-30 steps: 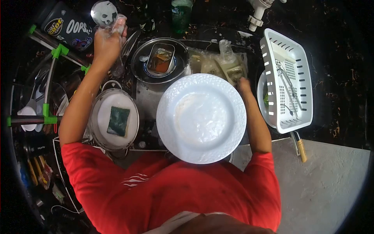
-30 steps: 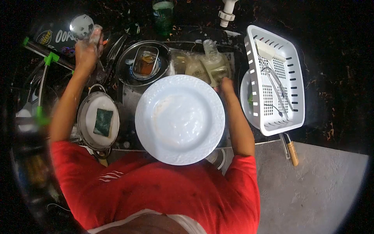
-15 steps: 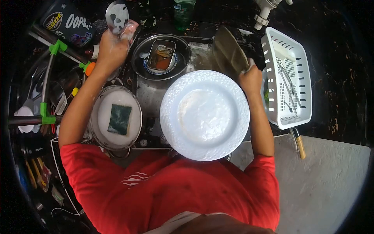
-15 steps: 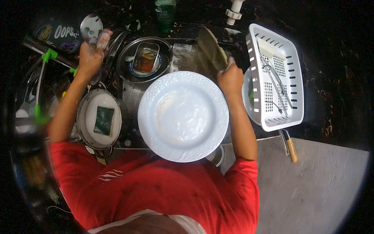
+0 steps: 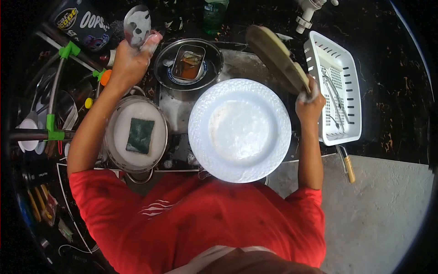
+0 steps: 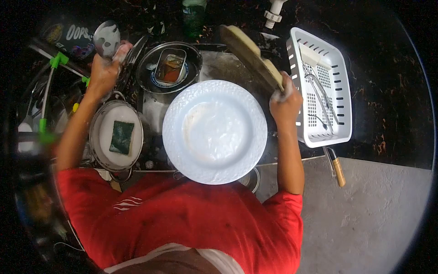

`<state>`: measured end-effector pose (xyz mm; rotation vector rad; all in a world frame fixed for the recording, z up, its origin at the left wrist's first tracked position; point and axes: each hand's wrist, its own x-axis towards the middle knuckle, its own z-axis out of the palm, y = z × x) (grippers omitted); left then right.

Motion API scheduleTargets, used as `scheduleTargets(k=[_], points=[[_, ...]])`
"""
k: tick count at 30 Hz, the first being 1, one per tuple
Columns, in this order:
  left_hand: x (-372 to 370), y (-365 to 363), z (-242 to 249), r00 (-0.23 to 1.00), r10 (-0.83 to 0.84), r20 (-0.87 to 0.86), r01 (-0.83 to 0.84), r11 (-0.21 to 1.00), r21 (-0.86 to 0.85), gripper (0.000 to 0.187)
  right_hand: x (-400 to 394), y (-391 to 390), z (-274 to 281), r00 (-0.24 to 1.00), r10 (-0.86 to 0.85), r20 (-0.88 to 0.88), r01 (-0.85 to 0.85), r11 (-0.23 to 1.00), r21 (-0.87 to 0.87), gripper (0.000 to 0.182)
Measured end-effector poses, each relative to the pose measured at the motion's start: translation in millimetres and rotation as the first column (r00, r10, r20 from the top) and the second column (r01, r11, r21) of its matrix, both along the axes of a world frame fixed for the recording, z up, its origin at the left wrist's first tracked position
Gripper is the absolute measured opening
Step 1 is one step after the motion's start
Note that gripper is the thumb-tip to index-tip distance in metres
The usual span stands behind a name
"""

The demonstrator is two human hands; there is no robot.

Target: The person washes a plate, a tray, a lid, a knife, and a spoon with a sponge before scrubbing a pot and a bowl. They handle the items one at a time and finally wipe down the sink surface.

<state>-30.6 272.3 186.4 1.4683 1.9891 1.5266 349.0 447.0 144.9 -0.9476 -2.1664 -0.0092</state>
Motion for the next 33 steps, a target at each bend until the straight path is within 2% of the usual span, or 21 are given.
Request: scheduleTargets(k=[2, 3, 5, 7, 10, 12, 13, 15, 17, 18, 21, 22, 25, 26, 27, 29, 30, 33], points=[[6, -4, 3, 0.999, -0.003, 0.048, 0.004, 1.000, -0.030, 0.027, 10, -9, 4, 0.992, -0.042, -0.120, 0.035, 0.998, -0.056, 0.043], [9, -5, 5, 0.999, -0.001, 0.049, 0.003, 1.000, -0.031, 0.027, 14, -13, 6, 0.992, -0.041, -0.120, 0.034, 0.998, -0.057, 0.043], [16, -7, 10, 0.999, 0.041, -0.017, -0.042, 0.997, -0.061, 0.027, 21, -21, 14, 0.963, -0.025, -0.267, 0.024, 1.000, -0.006, 0.041], [22, -11, 11, 0.999, 0.044, 0.013, -0.043, 0.998, -0.049, 0.032, 27, -31, 20, 0.929, 0.009, -0.369, -0.001, 1.000, 0.023, 0.038], [33, -23, 19, 0.996, 0.001, -0.089, -0.007, 0.998, -0.060, 0.030, 45, -35, 14, 0.923, 0.048, -0.381, -0.050, 0.999, 0.004, 0.039], [53, -35, 28, 0.993, 0.026, -0.119, -0.031, 0.999, -0.044, 0.029, 58, -38, 9, 0.971, 0.025, -0.237, -0.003, 0.996, 0.091, 0.041], [61, -42, 32, 0.989, 0.034, -0.146, -0.037, 0.999, -0.021, 0.029, 63, -37, 5, 0.969, 0.048, -0.243, -0.027, 0.995, 0.092, 0.041], [69, -55, 36, 0.985, 0.033, -0.168, -0.034, 0.999, -0.007, 0.029, 72, -38, -2, 0.911, 0.063, -0.408, -0.041, 0.997, 0.064, 0.043], [85, -66, 42, 0.898, 0.075, -0.434, -0.038, 0.995, 0.093, 0.029, 80, -44, 0, 0.904, 0.084, -0.418, -0.078, 0.996, 0.031, 0.043], [116, -71, 68, 0.981, 0.135, -0.140, -0.129, 0.990, 0.048, 0.022, 85, -45, -1, 0.903, 0.079, -0.422, -0.088, 0.996, -0.002, 0.044], [139, -80, 73, 0.967, 0.164, -0.196, -0.160, 0.986, 0.038, 0.026, 92, -47, -4, 0.886, 0.115, -0.450, -0.136, 0.991, -0.015, 0.045], [144, -81, 73, 0.977, 0.156, -0.144, -0.152, 0.988, 0.037, 0.027, 93, -48, -5, 0.873, 0.098, -0.479, -0.114, 0.993, -0.005, 0.043], [160, -86, 78, 0.967, 0.210, -0.143, -0.204, 0.977, 0.055, 0.027, 95, -48, -6, 0.852, 0.058, -0.520, -0.081, 0.996, -0.022, 0.038], [166, -85, 78, 0.973, 0.227, -0.038, -0.225, 0.972, 0.066, 0.025, 95, -43, -12, 0.817, 0.119, -0.565, -0.149, 0.989, -0.007, 0.037], [162, -83, 77, 0.974, 0.221, -0.049, -0.217, 0.973, 0.076, 0.025, 95, -40, -15, 0.774, 0.177, -0.608, -0.212, 0.977, 0.014, 0.037], [143, -73, 69, 0.979, 0.104, -0.176, -0.080, 0.987, 0.140, 0.023, 96, -40, -10, 0.817, 0.172, -0.550, -0.149, 0.985, 0.086, 0.042], [142, -64, 69, 0.984, 0.142, -0.110, -0.120, 0.976, 0.181, 0.019, 96, -39, -12, 0.834, 0.154, -0.530, -0.127, 0.988, 0.087, 0.045], [110, -28, 48, 0.989, 0.103, -0.105, -0.069, 0.957, 0.283, 0.015, 90, -45, -7, 0.839, 0.098, -0.535, -0.103, 0.994, 0.020, 0.047]])
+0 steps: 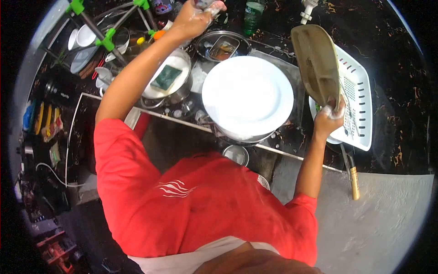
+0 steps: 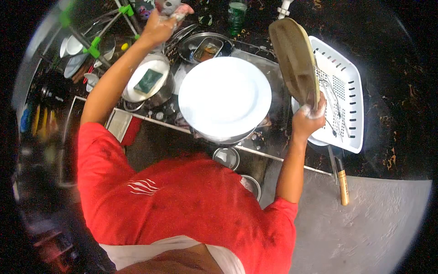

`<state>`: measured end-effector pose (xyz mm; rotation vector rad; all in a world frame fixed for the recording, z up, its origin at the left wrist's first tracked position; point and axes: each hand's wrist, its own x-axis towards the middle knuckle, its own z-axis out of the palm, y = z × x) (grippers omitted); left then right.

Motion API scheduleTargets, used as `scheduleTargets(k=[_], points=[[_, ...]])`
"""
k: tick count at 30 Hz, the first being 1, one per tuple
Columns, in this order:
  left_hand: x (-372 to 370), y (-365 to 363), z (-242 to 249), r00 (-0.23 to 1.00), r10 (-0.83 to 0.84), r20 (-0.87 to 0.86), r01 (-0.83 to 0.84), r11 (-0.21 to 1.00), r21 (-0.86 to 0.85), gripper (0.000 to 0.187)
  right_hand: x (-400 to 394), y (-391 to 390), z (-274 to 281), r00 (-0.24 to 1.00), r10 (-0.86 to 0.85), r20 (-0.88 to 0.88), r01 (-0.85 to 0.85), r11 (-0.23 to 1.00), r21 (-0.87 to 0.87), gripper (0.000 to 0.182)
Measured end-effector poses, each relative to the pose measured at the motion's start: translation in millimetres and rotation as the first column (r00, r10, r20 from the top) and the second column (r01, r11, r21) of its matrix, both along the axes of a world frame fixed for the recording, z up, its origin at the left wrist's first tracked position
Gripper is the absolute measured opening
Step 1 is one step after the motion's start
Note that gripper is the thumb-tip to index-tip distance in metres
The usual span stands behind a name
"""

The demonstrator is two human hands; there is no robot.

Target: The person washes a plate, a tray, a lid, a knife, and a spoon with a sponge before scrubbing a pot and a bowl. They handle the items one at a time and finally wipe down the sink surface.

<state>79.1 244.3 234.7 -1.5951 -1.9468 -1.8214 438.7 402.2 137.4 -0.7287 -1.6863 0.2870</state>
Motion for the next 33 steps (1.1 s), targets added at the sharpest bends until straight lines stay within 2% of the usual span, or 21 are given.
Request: scheduleTargets(k=[1, 2, 6, 8, 10, 12, 14, 16, 18, 19, 20, 22, 24, 26, 27, 28, 29, 30, 31, 32, 33], points=[[-9, 16, -3, 0.984, 0.026, 0.178, 0.001, 0.989, -0.151, 0.014, -5, -1, 1, 0.998, 0.013, -0.055, -0.014, 1.000, -0.019, 0.046], [-19, 28, -5, 0.994, 0.003, 0.114, 0.020, 0.979, -0.205, 0.023, -9, -1, 2, 0.994, 0.026, -0.109, -0.030, 0.999, -0.036, 0.046], [-66, 104, -44, 0.908, -0.245, 0.339, 0.304, 0.944, -0.132, 0.025, -28, 2, 10, 0.992, -0.010, -0.122, 0.003, 0.998, -0.059, 0.045], [-96, 137, -78, 0.890, -0.305, 0.341, 0.402, 0.877, -0.265, 0.017, -44, 0, 15, 0.987, 0.013, -0.157, -0.018, 0.999, -0.033, 0.043], [-140, 169, -135, 0.966, -0.235, 0.110, 0.259, 0.847, -0.464, 0.028, -51, 3, 15, 0.997, 0.017, -0.078, -0.018, 1.000, -0.011, 0.041], [-154, 175, -164, 0.965, -0.228, -0.131, 0.098, 0.774, -0.625, 0.035, -65, 8, 17, 0.992, 0.073, -0.103, -0.075, 0.997, -0.008, 0.043], [-170, 183, -192, 0.914, -0.403, -0.044, 0.223, 0.590, -0.776, 0.041, -85, 7, 29, 0.994, 0.106, 0.038, -0.106, 0.994, 0.003, 0.044], [-129, 143, -128, 0.919, -0.392, -0.051, 0.173, 0.514, -0.840, 0.047, -108, 14, 37, 0.992, 0.075, 0.102, -0.076, 0.997, 0.005, 0.045], [-119, 128, -108, 0.879, -0.375, -0.294, -0.080, 0.492, -0.867, 0.054, -133, 25, 41, 0.978, 0.140, 0.156, -0.132, 0.990, -0.058, 0.042], [-112, 116, -88, 0.867, -0.401, -0.295, -0.079, 0.475, -0.876, 0.053, -148, 33, 40, 0.977, 0.139, 0.162, -0.130, 0.990, -0.060, 0.042], [-102, 99, -71, 0.871, -0.400, -0.286, -0.072, 0.472, -0.879, 0.053, -163, 39, 37, 0.973, 0.176, 0.149, -0.170, 0.984, -0.052, 0.036], [-84, 61, -39, 0.859, -0.321, -0.400, -0.137, 0.608, -0.782, 0.049, -192, 47, 34, 0.963, 0.232, 0.140, -0.227, 0.973, -0.048, 0.031], [-65, 18, -13, 0.851, -0.290, -0.438, -0.136, 0.684, -0.716, 0.043, -220, 51, 33, 0.950, 0.281, 0.140, -0.248, 0.945, -0.213, 0.028], [-52, -26, 1, 0.829, -0.227, -0.510, -0.141, 0.799, -0.585, 0.038, -249, 58, 23, 0.937, 0.323, 0.134, -0.286, 0.929, -0.236, 0.027], [-47, -47, 4, 0.839, -0.200, -0.506, -0.165, 0.793, -0.587, 0.038, -263, 70, 11, 0.937, 0.318, 0.143, -0.255, 0.905, -0.341, 0.030], [-44, -71, 5, 0.843, -0.153, -0.515, -0.116, 0.884, -0.452, 0.035, -279, 86, -6, 0.933, 0.322, 0.158, -0.226, 0.869, -0.440, 0.032], [-39, -93, 4, 0.847, -0.097, -0.523, -0.078, 0.950, -0.302, 0.033, -295, 116, -39, 0.923, 0.381, 0.049, -0.298, 0.792, -0.533, 0.033], [-32, -114, 2, 0.851, -0.045, -0.523, -0.103, 0.963, -0.251, 0.032, -295, 107, -34, 0.920, 0.386, 0.069, -0.264, 0.741, -0.617, 0.036], [-22, -136, 0, 0.918, -0.043, -0.394, -0.063, 0.965, -0.253, 0.030, -310, 148, -74, 0.933, 0.357, 0.048, -0.204, 0.634, -0.746, 0.039], [-8, -159, -3, 0.964, -0.023, -0.263, -0.042, 0.970, -0.241, 0.027, -310, 113, -41, 0.918, 0.352, 0.181, -0.060, 0.576, -0.815, 0.039], [8, -180, -12, 0.984, 0.017, -0.175, -0.051, 0.980, -0.192, 0.027, -310, 118, -53, 0.915, 0.403, 0.014, -0.171, 0.419, -0.892, 0.036]])
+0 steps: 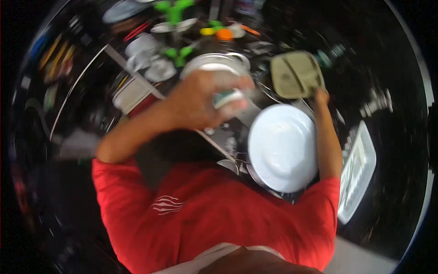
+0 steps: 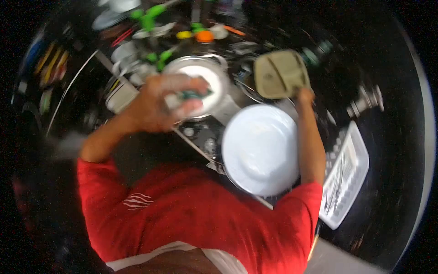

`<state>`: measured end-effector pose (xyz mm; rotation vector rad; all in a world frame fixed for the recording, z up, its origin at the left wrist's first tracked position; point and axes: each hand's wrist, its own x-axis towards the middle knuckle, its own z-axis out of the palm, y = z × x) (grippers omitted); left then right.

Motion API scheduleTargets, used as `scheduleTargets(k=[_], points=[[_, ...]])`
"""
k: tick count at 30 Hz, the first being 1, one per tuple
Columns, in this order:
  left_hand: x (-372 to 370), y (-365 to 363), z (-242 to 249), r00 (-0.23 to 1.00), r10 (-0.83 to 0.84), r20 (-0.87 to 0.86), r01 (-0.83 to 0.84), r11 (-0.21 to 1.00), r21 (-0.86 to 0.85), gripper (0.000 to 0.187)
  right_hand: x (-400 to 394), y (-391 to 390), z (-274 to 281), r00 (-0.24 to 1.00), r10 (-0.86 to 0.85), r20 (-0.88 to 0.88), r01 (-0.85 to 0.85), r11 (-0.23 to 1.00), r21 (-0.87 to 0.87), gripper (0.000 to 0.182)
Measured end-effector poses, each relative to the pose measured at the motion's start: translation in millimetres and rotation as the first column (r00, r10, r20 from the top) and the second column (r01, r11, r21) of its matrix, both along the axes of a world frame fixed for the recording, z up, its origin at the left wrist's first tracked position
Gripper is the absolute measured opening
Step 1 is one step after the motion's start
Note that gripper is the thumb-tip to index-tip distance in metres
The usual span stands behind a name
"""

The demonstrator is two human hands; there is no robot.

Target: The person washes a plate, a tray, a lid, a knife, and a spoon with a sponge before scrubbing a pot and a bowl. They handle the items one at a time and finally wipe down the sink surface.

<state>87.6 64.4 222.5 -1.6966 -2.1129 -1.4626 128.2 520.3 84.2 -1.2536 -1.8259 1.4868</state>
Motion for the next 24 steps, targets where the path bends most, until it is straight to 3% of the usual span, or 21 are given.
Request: scheduleTargets(k=[1, 3, 4, 5, 7, 8, 9, 10, 11, 13, 15, 17, 20, 24], points=[[18, -19, -13, 0.995, 0.022, 0.096, -0.028, 0.998, 0.058, 0.026, -6, 22, -30, 0.974, 0.043, -0.221, -0.097, 0.966, -0.240, 0.034], [53, -51, -38, 0.949, 0.020, 0.314, -0.049, 0.995, 0.085, 0.027, -2, 38, -38, 0.970, 0.238, -0.046, -0.242, 0.951, -0.193, 0.035], [69, -59, -59, 0.910, 0.007, 0.414, -0.073, 0.987, 0.145, 0.027, 4, 32, -42, 0.959, 0.231, -0.167, -0.269, 0.926, -0.264, 0.034], [85, -62, -83, 0.859, -0.029, 0.511, -0.089, 0.975, 0.205, 0.026, 7, 28, -36, 0.949, 0.314, -0.012, -0.308, 0.921, -0.238, 0.037], [112, -56, -115, 0.783, -0.049, 0.620, -0.148, 0.953, 0.263, 0.025, 12, 31, -30, 0.937, 0.343, 0.067, -0.318, 0.915, -0.248, 0.036], [124, -54, -129, 0.659, -0.017, 0.752, -0.223, 0.950, 0.217, 0.026, 15, 28, -25, 0.934, 0.350, 0.075, -0.323, 0.914, -0.247, 0.036], [134, -48, -140, 0.516, 0.014, 0.856, -0.287, 0.945, 0.158, 0.026, 18, 15, -3, 0.901, 0.395, 0.178, -0.364, 0.913, -0.184, 0.034], [143, -41, -149, 0.591, 0.042, 0.806, -0.283, 0.946, 0.158, 0.029, 18, 5, 7, 0.860, 0.429, 0.275, -0.410, 0.903, -0.126, 0.032], [150, -35, -155, 0.565, 0.049, 0.824, -0.269, 0.954, 0.128, 0.037, 19, 21, 5, 0.857, 0.434, 0.277, -0.414, 0.901, -0.131, 0.032], [160, -24, -163, 0.575, 0.114, 0.810, -0.254, 0.966, 0.044, 0.049, 15, 46, 15, 0.789, 0.458, 0.410, -0.568, 0.798, 0.201, 0.029], [164, -15, -160, 0.552, 0.139, 0.822, -0.261, 0.965, 0.012, 0.055, 35, 10, 57, 0.844, 0.421, 0.332, -0.521, 0.788, 0.327, 0.040], [167, -10, -157, 0.527, 0.152, 0.836, -0.236, 0.971, -0.027, 0.061, 62, -18, 95, 0.892, 0.378, 0.248, -0.450, 0.693, 0.563, 0.049], [163, 5, -161, 0.475, 0.193, 0.858, -0.252, 0.965, -0.077, 0.059, 125, -50, 136, 0.885, 0.455, -0.097, -0.326, 0.755, 0.569, 0.043], [159, 30, -176, 0.521, 0.194, 0.831, -0.318, 0.948, -0.022, 0.069, 229, -138, 161, 0.910, 0.257, -0.325, -0.041, 0.836, 0.547, 0.038]])
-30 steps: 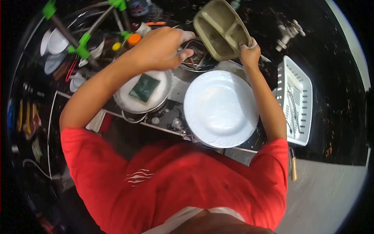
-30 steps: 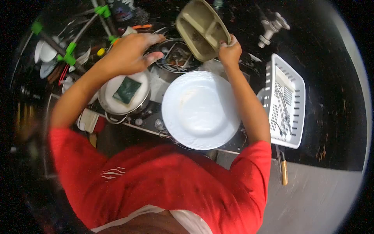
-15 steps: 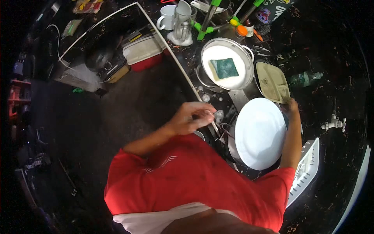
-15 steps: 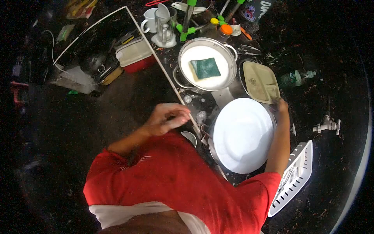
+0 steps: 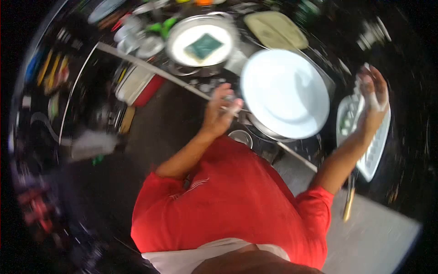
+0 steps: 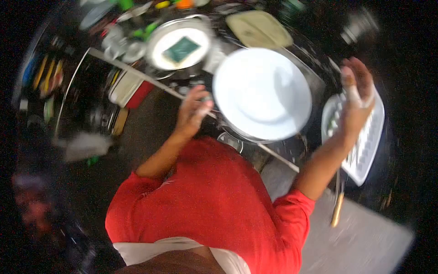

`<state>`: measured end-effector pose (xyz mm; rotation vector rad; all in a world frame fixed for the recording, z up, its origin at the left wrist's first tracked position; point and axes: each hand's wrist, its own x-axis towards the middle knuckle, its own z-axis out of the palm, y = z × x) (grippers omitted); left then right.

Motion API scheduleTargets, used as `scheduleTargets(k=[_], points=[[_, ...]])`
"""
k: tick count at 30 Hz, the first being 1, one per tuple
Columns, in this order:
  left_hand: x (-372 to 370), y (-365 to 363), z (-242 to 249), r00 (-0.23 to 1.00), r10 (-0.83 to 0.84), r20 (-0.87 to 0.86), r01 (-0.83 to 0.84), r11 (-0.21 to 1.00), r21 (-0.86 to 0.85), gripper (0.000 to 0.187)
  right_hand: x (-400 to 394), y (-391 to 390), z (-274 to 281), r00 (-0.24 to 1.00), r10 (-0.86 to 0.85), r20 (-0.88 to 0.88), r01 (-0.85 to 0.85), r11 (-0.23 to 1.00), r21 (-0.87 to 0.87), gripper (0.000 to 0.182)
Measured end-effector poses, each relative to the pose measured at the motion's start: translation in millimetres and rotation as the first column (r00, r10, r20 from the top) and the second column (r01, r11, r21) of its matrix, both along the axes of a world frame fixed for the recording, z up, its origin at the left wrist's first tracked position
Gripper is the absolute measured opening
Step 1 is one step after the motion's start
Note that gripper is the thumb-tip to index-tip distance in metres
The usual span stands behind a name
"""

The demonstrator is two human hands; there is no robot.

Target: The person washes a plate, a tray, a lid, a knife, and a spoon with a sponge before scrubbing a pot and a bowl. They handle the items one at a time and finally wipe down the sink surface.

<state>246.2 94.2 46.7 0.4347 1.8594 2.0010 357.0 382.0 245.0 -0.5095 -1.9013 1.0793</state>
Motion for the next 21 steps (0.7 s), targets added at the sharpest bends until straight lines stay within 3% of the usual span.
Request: scheduleTargets(k=[3, 5, 7, 9, 11, 16, 18, 21], points=[[5, 14, 7, 0.999, 0.007, 0.036, -0.007, 1.000, 0.002, 0.071, 61, -29, -37, 0.986, -0.109, -0.125, 0.100, 0.992, -0.080, 0.033], [1, 20, 3, 0.994, -0.036, 0.104, 0.032, 0.999, 0.039, 0.072, 95, -52, -75, 0.978, -0.101, -0.185, 0.067, 0.981, -0.179, 0.031], [-2, 23, 5, 0.971, -0.074, 0.227, 0.074, 0.997, 0.007, 0.072, 127, -73, -118, 0.978, -0.165, -0.126, 0.120, 0.944, -0.307, 0.032], [-3, 30, 13, 0.971, -0.058, 0.233, 0.073, 0.996, -0.056, 0.072, 148, -89, -155, 0.959, -0.269, -0.093, 0.181, 0.828, -0.531, 0.029], [-9, 36, 9, 0.955, -0.047, 0.292, 0.062, 0.997, -0.039, 0.066, 166, -96, -192, 0.948, -0.310, -0.076, 0.198, 0.758, -0.621, 0.025], [-32, 42, 6, 0.932, -0.083, 0.353, 0.076, 0.997, 0.034, 0.033, 188, -98, -218, 0.902, -0.426, -0.062, 0.267, 0.667, -0.695, 0.024], [-28, 47, 16, 0.926, -0.096, 0.365, 0.092, 0.995, 0.027, 0.030, 192, -94, -222, 0.892, -0.450, -0.033, 0.324, 0.689, -0.648, 0.023], [-29, 52, 24, 0.902, -0.120, 0.416, 0.140, 0.990, -0.017, 0.039, 194, -90, -225, 0.881, -0.471, -0.049, 0.334, 0.691, -0.641, 0.023]])
